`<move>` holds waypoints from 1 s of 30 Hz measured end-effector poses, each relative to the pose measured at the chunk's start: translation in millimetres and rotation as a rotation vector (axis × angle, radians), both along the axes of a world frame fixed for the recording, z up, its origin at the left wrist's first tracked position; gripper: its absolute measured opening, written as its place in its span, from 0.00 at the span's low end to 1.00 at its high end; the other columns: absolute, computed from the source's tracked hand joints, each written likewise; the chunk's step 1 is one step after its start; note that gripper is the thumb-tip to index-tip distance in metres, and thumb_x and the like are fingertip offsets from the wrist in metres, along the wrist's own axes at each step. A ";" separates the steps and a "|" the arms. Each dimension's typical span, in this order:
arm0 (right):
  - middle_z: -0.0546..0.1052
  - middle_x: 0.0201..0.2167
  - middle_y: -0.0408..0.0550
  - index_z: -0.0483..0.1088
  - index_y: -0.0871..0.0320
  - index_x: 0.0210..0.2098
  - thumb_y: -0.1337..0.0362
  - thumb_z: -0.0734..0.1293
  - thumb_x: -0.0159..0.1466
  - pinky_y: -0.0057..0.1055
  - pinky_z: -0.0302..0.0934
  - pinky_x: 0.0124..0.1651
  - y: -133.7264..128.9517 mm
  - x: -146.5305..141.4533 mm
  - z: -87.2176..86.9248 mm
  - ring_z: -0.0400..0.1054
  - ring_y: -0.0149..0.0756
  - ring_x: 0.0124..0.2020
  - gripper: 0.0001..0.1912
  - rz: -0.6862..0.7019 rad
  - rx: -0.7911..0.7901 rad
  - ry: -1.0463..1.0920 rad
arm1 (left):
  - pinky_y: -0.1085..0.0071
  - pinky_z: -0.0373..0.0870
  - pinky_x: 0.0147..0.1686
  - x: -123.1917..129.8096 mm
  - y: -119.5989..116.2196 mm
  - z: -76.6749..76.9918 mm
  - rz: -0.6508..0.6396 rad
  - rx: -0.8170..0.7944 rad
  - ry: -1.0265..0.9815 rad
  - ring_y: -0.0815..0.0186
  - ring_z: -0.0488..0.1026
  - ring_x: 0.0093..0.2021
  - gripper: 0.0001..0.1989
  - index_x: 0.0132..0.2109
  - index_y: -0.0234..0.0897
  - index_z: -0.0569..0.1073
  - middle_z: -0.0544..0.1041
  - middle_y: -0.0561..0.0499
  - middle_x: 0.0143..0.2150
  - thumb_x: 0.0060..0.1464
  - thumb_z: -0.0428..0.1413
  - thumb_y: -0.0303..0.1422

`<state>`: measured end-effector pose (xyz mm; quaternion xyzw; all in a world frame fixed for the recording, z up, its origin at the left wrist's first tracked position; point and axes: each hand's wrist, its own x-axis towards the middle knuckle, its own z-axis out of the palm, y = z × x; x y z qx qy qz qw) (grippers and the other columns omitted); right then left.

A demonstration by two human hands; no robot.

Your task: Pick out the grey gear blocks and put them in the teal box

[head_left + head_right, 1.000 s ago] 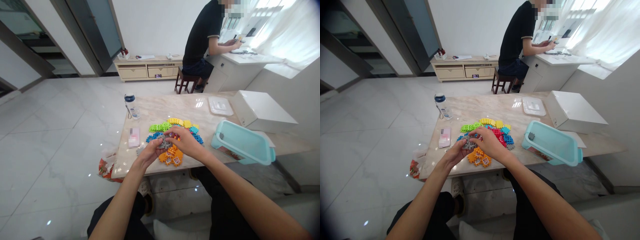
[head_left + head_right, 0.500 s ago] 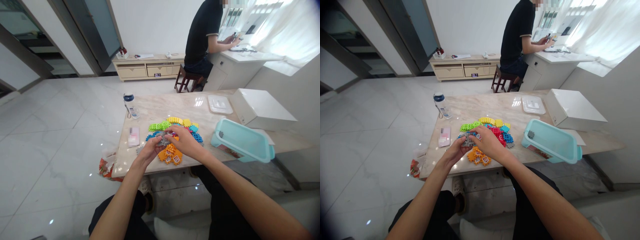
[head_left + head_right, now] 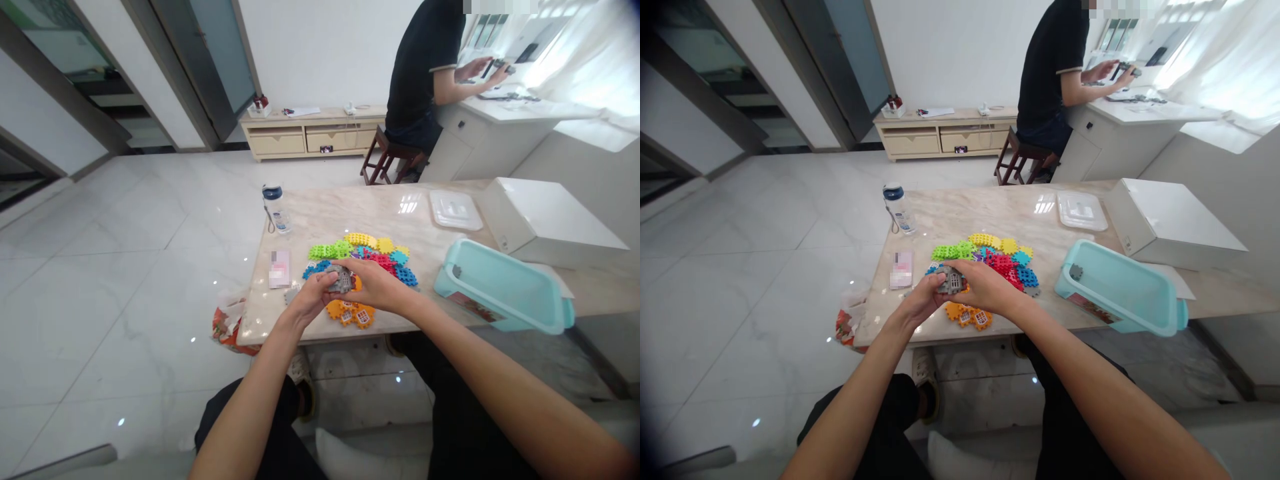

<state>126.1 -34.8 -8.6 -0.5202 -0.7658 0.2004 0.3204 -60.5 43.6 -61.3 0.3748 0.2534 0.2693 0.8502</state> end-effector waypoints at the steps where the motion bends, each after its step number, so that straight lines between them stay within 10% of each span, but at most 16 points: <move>1: 0.78 0.65 0.57 0.70 0.54 0.70 0.59 0.79 0.66 0.47 0.69 0.68 0.4 -0.2 0.1 0.76 0.50 0.64 0.35 0.008 0.018 0.006 | 0.67 0.78 0.43 -0.6 0.2 -0.1 0.005 -0.003 0.002 0.60 0.81 0.41 0.26 0.43 0.32 0.85 0.85 0.43 0.42 0.44 0.79 0.46; 30: 0.82 0.59 0.55 0.74 0.53 0.66 0.52 0.81 0.64 0.42 0.73 0.60 9.9 0.4 -12.5 0.80 0.49 0.58 0.35 0.051 0.060 0.025 | 0.69 0.77 0.43 -2.9 2.0 -8.2 -0.111 0.037 0.036 0.61 0.81 0.38 0.28 0.42 0.29 0.84 0.85 0.42 0.39 0.46 0.78 0.48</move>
